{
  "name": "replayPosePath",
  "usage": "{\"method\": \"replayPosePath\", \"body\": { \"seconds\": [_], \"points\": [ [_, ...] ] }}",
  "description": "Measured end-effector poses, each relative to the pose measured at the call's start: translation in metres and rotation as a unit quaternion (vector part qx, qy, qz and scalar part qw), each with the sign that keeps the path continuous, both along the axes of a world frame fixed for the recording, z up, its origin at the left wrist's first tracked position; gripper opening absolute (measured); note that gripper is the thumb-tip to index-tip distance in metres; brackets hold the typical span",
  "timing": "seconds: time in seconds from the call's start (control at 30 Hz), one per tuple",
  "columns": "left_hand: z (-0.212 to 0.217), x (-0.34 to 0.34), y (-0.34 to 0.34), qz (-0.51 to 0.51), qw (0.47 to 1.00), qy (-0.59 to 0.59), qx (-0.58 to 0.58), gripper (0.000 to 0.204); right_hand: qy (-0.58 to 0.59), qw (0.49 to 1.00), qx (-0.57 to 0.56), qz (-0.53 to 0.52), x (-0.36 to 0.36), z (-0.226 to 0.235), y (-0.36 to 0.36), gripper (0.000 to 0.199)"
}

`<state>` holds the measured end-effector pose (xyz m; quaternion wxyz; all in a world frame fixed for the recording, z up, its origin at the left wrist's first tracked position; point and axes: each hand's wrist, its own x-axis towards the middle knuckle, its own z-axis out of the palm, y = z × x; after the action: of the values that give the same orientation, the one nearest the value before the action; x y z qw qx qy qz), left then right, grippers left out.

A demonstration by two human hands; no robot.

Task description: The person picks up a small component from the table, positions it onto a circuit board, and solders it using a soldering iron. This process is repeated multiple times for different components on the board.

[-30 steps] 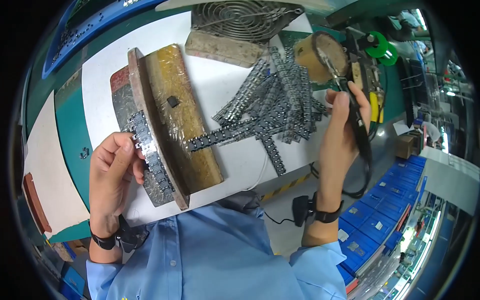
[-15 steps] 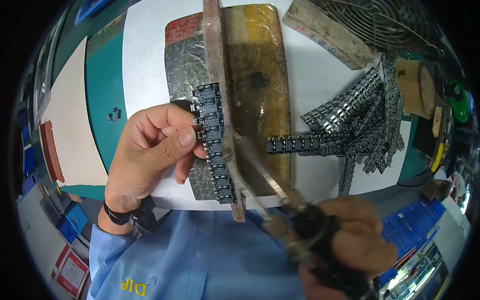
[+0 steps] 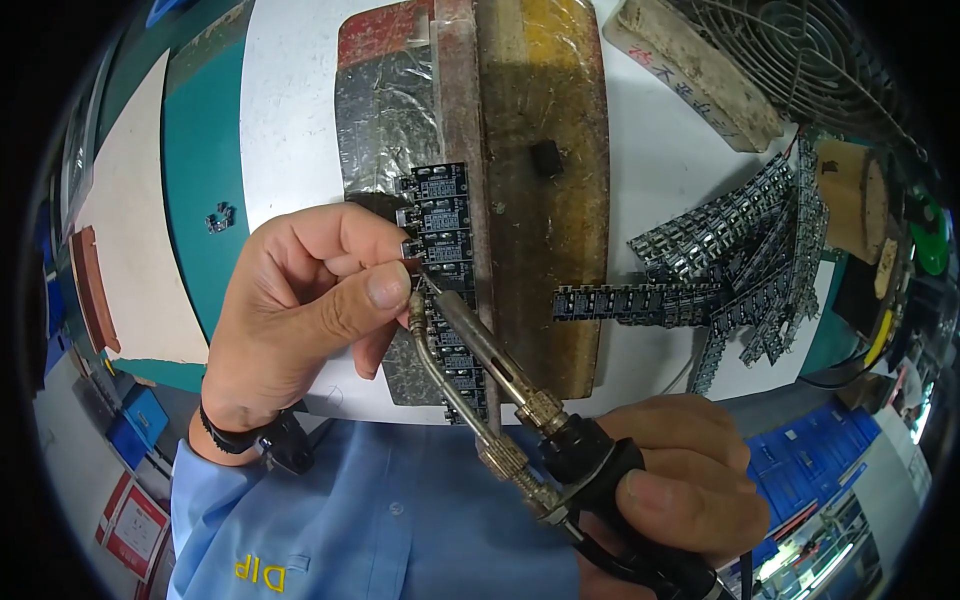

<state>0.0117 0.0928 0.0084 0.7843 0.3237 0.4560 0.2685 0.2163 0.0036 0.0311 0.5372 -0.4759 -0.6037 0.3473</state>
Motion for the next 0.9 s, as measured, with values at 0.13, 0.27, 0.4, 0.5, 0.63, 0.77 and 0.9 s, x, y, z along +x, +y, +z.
{"method": "replayPosePath", "body": {
  "seconds": [0.13,0.27,0.4,0.5,0.63,0.77,0.9],
  "points": [
    [-0.001,-0.001,0.000,0.000,1.000,0.015,0.003,0.015,-0.036,0.998,-0.042,0.034,0.009,0.003,-0.003,0.031],
    [-0.002,-0.001,0.000,-0.001,1.000,0.017,0.004,0.016,-0.008,0.999,-0.005,0.037,0.004,-0.004,0.001,0.031],
    [-0.003,0.002,0.000,-0.001,1.000,0.017,-0.003,0.016,0.035,0.996,0.080,0.036,0.006,-0.017,0.007,0.034],
    [-0.003,0.003,-0.001,0.004,1.000,0.020,-0.005,0.017,0.043,0.992,0.109,0.040,0.008,-0.019,0.007,0.037],
    [-0.004,0.003,-0.002,0.003,1.000,0.019,-0.001,0.017,0.022,0.993,0.104,0.047,0.011,-0.019,0.006,0.039],
    [-0.004,0.003,-0.003,0.007,1.000,0.016,0.001,0.016,0.002,0.994,0.098,0.053,0.012,-0.018,0.004,0.042],
    [-0.005,0.001,-0.004,0.004,1.000,0.014,-0.001,0.017,-0.018,0.994,0.092,0.058,0.011,-0.020,0.002,0.044]
  ]
}}
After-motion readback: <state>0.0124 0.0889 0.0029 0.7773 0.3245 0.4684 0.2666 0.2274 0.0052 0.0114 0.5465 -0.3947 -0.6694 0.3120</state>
